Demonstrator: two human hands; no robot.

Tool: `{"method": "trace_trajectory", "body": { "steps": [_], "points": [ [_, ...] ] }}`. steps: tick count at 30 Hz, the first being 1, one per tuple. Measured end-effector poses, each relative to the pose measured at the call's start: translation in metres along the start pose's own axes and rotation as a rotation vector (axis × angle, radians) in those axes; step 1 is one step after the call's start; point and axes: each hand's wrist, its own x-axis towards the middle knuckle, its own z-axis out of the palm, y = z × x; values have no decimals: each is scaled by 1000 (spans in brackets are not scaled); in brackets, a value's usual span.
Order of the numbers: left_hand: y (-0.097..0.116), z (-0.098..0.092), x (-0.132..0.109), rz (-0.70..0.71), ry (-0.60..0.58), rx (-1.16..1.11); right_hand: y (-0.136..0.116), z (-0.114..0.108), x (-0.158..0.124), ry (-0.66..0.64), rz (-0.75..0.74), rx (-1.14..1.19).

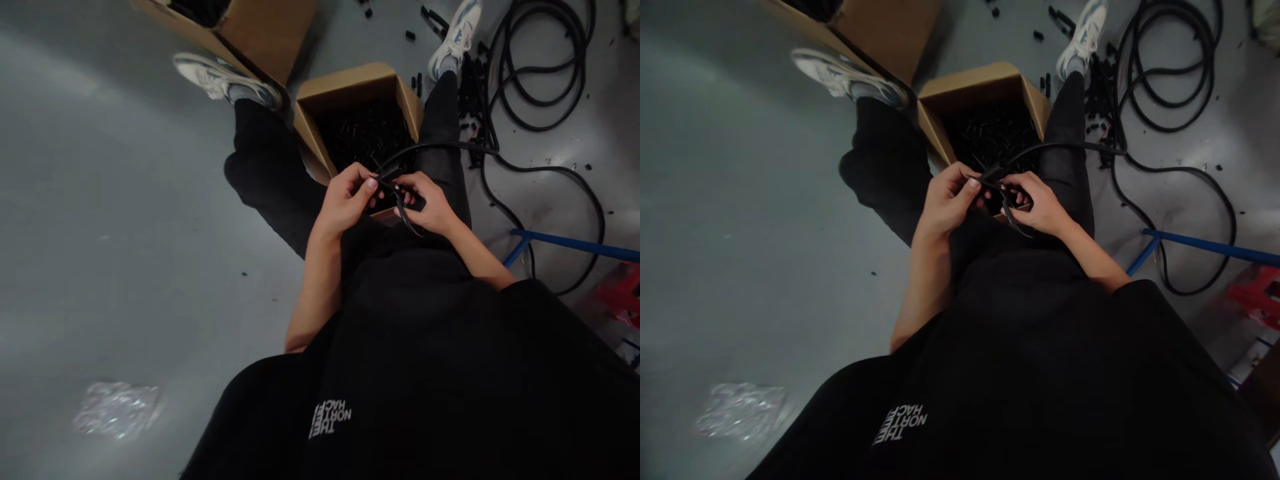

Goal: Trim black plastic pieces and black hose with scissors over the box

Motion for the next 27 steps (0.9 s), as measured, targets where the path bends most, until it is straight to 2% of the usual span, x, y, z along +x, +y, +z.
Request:
{"method": "trace_trajectory", "body": {
  "steps": [6,11,13,15,20,22,24,27],
  "points": [
    [4,-11,2,8,6,18,-3,-2,-7,-45,-7,-51],
    [5,-12,1,-89,-240,-61,-1,-8,-4,-71,-22,-96],
    [1,-13,0,-124,-275,-92,-1,-11,-2,-109,-32,-118],
    [-9,-15,1,-143,-207,-95,-1,-15,-1,-144,-24,-138],
    [-39,-25,5,-58,214,-64,8,-22,-3,-106,40,-158],
    [-46,-26,5,-15,317,-52,10,-23,-5,-102,61,-184],
    [-48,-24,5,1,340,-62,9,-23,-6,-126,77,-220],
    [-44,-14,3,-13,276,-82,1,-20,-7,-161,81,-234]
  ]
}}
